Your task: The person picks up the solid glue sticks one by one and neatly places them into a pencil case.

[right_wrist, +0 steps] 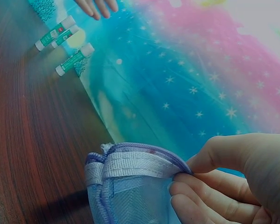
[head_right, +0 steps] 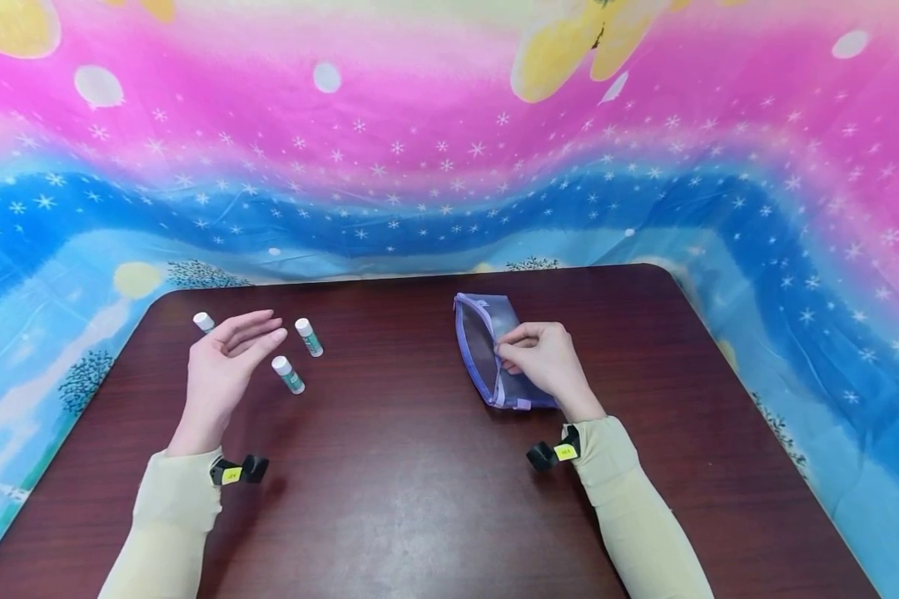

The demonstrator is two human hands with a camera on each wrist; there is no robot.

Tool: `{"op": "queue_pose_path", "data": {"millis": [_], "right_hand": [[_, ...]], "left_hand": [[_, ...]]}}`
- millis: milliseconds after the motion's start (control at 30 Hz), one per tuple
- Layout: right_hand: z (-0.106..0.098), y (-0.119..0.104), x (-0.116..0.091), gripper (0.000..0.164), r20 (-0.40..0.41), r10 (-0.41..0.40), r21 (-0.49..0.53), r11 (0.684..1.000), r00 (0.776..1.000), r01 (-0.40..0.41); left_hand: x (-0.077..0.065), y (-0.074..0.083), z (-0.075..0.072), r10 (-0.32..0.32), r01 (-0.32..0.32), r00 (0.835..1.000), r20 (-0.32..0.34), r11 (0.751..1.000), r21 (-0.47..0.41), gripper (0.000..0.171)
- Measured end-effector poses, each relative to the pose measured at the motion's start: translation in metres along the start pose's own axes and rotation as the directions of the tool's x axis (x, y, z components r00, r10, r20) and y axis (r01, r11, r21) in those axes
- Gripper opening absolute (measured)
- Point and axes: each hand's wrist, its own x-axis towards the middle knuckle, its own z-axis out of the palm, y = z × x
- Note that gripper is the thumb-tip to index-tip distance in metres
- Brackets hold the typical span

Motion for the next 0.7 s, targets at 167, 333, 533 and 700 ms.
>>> {"op": "queue_pose_path", "data": {"millis": [167,333,533,700], "right_hand": [[0.0,0.0,0.0,0.015,0.002,0.003,0.002,1.0,1.0,-0.003],[0.0,0.0,0.0,0.015,0.003,0.002,-0.001,1.0,1.0,-0.002],[0.0,0.001,0.0,0.016,0.004,-0.005,-0.008,1.0,1.0,0.005],[0.0,0.0,-0.001,0.016,0.003,0.0,0.0,1.0,1.0,0.0]], "left_hand": [[-0.002,-0.012,-0.002,-0.005,0.005,1.0,0.003,1.0,0.024,0.045],[-0.004,-0.018,-0.004,-0.012,0.012,1.0,0.01,0.998,0.06,0.047],[-0.006,-0.023,-0.008,-0.058,0.056,0.998,0.035,0.997,0.059,0.051],[-0.005,-0.03,-0.01,-0.071,0.064,0.996,0.056,0.991,0.115,0.054]]}}
